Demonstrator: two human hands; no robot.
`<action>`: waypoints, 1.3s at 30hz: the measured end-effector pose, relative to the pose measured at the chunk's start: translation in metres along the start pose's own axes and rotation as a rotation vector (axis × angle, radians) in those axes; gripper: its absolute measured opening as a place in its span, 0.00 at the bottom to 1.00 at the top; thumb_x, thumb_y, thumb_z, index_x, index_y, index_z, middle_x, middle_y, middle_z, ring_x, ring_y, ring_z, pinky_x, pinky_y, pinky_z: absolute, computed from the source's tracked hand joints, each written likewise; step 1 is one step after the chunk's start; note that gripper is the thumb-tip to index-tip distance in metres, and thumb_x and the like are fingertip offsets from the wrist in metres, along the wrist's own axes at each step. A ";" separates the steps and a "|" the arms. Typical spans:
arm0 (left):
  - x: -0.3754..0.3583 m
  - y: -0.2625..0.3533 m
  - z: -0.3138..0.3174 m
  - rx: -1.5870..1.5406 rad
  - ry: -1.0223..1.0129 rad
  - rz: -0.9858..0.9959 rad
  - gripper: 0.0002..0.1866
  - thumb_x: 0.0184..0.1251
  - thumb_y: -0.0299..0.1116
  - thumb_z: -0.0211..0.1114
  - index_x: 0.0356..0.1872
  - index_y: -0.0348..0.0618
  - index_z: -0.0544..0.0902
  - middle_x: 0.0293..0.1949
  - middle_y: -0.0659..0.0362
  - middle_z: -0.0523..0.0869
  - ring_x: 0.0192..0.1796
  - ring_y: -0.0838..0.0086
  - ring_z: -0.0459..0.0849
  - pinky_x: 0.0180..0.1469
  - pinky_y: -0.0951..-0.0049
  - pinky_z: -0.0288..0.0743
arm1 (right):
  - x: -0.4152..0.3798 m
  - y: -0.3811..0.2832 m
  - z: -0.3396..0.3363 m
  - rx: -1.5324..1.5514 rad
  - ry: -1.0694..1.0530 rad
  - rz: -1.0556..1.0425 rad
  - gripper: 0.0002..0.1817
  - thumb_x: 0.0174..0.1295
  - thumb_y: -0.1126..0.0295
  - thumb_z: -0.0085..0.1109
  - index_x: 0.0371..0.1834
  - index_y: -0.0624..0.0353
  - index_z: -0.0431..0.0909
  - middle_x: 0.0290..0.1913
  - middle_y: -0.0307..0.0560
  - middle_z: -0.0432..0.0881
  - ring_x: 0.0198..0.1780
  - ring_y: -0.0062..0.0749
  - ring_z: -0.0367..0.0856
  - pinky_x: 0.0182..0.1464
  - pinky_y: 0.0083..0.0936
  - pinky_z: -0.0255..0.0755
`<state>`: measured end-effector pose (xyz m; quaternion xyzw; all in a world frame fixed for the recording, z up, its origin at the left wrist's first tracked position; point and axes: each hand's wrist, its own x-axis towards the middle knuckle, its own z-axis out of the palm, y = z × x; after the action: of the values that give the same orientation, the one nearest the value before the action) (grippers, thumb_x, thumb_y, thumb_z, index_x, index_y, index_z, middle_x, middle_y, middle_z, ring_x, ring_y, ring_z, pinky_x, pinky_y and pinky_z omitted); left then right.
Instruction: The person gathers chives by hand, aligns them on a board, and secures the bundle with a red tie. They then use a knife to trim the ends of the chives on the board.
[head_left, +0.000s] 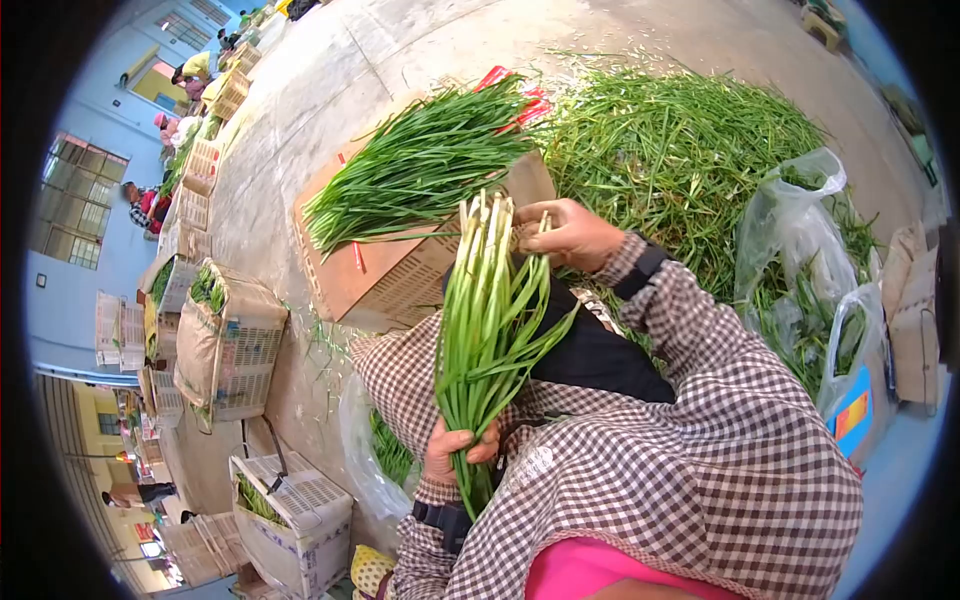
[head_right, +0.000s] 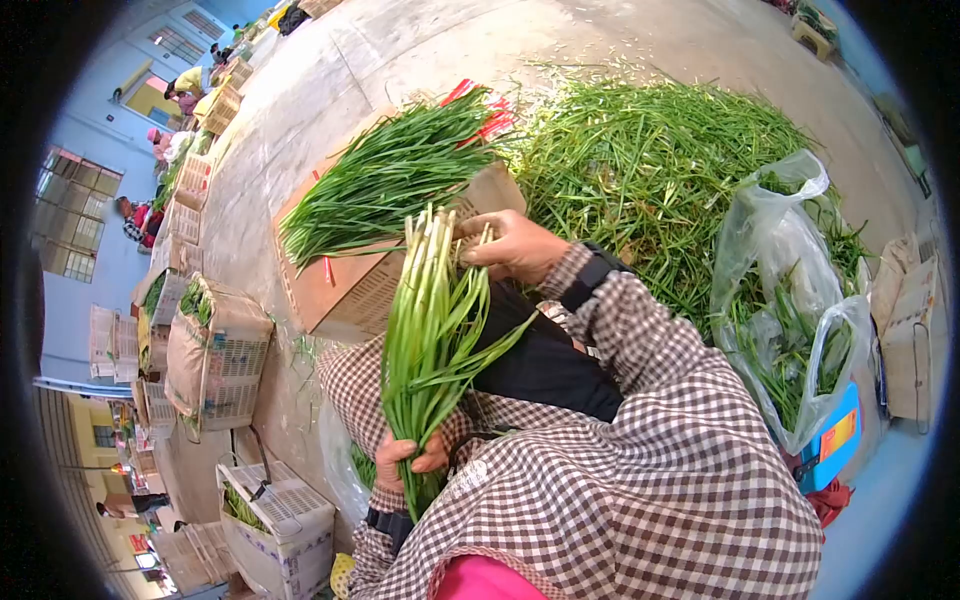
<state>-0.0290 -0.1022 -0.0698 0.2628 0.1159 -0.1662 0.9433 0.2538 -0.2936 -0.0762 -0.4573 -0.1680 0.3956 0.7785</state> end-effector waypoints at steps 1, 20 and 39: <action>-0.002 0.000 -0.001 -0.035 -0.014 0.042 0.21 0.58 0.25 0.58 0.53 0.32 0.66 0.35 0.48 0.78 0.21 0.78 0.71 0.24 0.79 0.67 | -0.011 -0.005 -0.003 0.022 -0.052 -0.002 0.24 0.53 0.76 0.62 0.54 0.69 0.70 0.38 0.43 0.81 0.33 0.20 0.79 0.32 0.14 0.73; 0.003 0.008 -0.011 -0.079 -0.064 -0.101 0.16 0.63 0.32 0.54 0.46 0.29 0.68 0.26 0.55 0.76 0.15 0.85 0.67 0.18 0.83 0.60 | -0.049 -0.041 -0.138 -1.724 1.214 0.008 0.13 0.59 0.68 0.58 0.43 0.64 0.76 0.39 0.53 0.80 0.34 0.31 0.80 0.37 0.27 0.78; 0.004 0.006 -0.019 -0.180 -0.172 -0.117 0.25 0.63 0.33 0.53 0.56 0.27 0.62 0.34 0.45 0.77 0.16 0.83 0.71 0.17 0.84 0.62 | -0.025 -0.031 -0.148 -0.480 1.087 -0.303 0.09 0.58 0.71 0.59 0.37 0.65 0.78 0.30 0.46 0.81 0.25 0.24 0.78 0.21 0.18 0.71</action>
<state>-0.0258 -0.0881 -0.0839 0.1546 0.0641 -0.2316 0.9583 0.3449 -0.4067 -0.1256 -0.7273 0.1056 -0.0583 0.6756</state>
